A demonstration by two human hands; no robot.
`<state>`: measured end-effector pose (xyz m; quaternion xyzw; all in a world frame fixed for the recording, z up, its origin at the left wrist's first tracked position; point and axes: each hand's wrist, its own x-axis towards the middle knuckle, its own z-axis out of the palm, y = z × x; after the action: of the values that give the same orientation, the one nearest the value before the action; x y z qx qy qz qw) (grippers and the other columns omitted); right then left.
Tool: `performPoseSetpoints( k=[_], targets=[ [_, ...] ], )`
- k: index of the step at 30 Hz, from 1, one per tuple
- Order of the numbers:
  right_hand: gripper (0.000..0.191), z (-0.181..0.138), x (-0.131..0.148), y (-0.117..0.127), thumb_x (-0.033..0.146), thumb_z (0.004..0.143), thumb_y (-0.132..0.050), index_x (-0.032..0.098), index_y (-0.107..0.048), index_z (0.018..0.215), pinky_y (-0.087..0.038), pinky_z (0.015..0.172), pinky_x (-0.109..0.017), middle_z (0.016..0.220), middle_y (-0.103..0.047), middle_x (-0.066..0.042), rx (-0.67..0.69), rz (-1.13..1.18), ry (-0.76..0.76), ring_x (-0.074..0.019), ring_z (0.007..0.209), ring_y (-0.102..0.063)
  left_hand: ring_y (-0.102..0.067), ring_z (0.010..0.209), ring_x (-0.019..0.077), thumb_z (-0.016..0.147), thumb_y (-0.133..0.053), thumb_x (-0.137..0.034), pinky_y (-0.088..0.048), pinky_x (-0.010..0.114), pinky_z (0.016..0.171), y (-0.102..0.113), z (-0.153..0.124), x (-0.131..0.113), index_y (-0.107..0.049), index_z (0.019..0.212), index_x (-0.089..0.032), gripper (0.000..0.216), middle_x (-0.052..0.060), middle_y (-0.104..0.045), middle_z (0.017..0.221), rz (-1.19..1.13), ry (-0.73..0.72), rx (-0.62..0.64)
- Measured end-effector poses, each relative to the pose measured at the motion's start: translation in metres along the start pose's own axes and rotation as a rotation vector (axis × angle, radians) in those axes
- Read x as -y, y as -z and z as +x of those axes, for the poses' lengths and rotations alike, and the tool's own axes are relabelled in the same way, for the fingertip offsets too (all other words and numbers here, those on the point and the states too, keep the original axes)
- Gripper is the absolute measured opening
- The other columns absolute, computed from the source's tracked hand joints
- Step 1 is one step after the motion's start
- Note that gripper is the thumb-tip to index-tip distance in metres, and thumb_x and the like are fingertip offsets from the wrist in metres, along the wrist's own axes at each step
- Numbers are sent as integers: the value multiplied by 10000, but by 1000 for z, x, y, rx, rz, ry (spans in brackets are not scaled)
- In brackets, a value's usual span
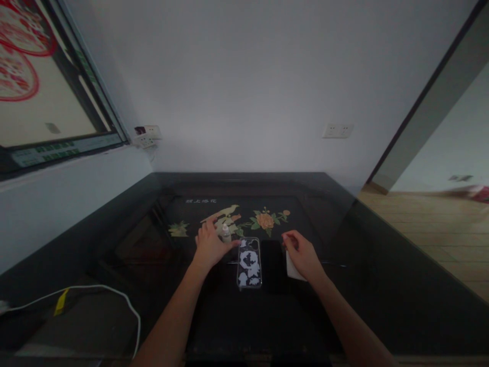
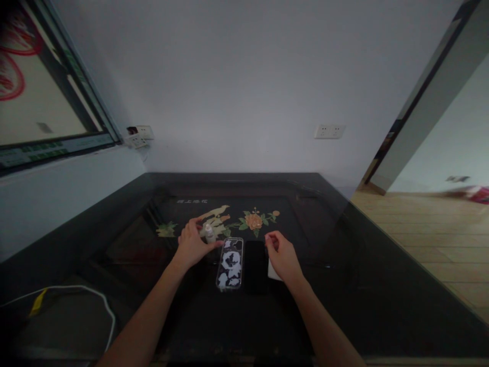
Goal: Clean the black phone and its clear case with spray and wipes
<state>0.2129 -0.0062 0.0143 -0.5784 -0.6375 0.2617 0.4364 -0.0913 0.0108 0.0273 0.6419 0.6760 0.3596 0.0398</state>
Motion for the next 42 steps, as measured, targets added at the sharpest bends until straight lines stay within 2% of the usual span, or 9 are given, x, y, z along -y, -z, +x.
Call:
performPoseSetpoints(
  k=[2, 5, 10, 15, 21, 26, 34, 38, 42],
  targets=[
    [239, 1, -2, 4, 429, 942, -526, 229, -657, 942, -507, 734, -351, 857, -725, -53, -28, -128, 10, -230, 776, -689, -603, 1009, 275, 686, -783, -613, -497, 387, 859, 16, 0, -8, -467, 1246, -173, 779, 129, -578, 1152, -74, -117, -169],
    [168, 4, -8, 12, 336, 925, -536, 219, -657, 925, -491, 737, -350, 873, -713, -66, -32, -300, 1, -224, 775, -676, -554, 684, 162, 938, -548, -492, -459, 282, 669, 38, -4, -19, -535, 1015, -203, 299, 11, -559, 801, -200, -181, -206],
    [233, 9, -28, 30, 394, 817, -715, 207, -700, 955, -491, 729, -354, 929, -703, -93, -16, -434, -58, -242, 806, -672, -495, 530, 119, 986, -466, -440, -360, 261, 584, 39, -14, -36, -538, 610, -207, 448, -20, -499, 545, -58, -490, 403],
    [368, 11, -37, 48, 509, 720, -815, 212, -733, 921, -505, 691, -349, 895, -738, -91, 169, -332, -139, -244, 775, -684, -578, 559, 185, 906, -571, -479, -368, 288, 564, 15, -22, -36, -622, 634, -226, 375, 29, -620, 611, 155, -355, 577],
    [388, 13, -36, 61, 434, 637, -885, 207, -763, 928, -515, 693, -352, 912, -753, -95, 258, -309, -204, -244, 776, -687, -660, 661, 248, 903, -528, -544, -424, 308, 609, 7, -25, -30, -659, 697, -234, 394, 73, -683, 715, 246, -241, 617],
    [303, 13, -35, 60, 403, 681, -852, 206, -769, 896, -497, 661, -335, 866, -747, -76, 323, -321, -200, -225, 731, -678, -666, 672, 230, 917, -519, -405, -439, 296, 631, 5, -23, -27, -651, 706, -235, 301, 60, -688, 731, 199, -260, 646],
    [257, 13, -34, 57, 403, 753, -779, 203, -782, 915, -480, 671, -322, 850, -752, -73, 380, -273, -155, -228, 744, -684, -665, 656, 207, 946, -493, -376, -432, 276, 607, 4, -20, -24, -657, 803, -223, 266, 62, -701, 773, 108, -239, 630],
    [269, 13, -25, 57, 447, 805, -716, 203, -786, 891, -459, 654, -312, 805, -750, -63, 376, -267, -107, -218, 713, -663, -610, 509, 146, 981, -434, -388, -409, 244, 540, 2, -20, -21, -611, 858, -201, 285, 30, -662, 700, -13, -162, 707],
    [276, 13, -18, 56, 470, 834, -674, 213, -766, 879, -506, 788, -347, 910, -761, -77, 273, -248, -29, -247, 845, -692, -587, 442, 135, 984, -396, -418, -391, 221, 443, -2, -21, -17, -542, 881, -205, 279, -7, -608, 644, -194, -76, 793]
  ],
)
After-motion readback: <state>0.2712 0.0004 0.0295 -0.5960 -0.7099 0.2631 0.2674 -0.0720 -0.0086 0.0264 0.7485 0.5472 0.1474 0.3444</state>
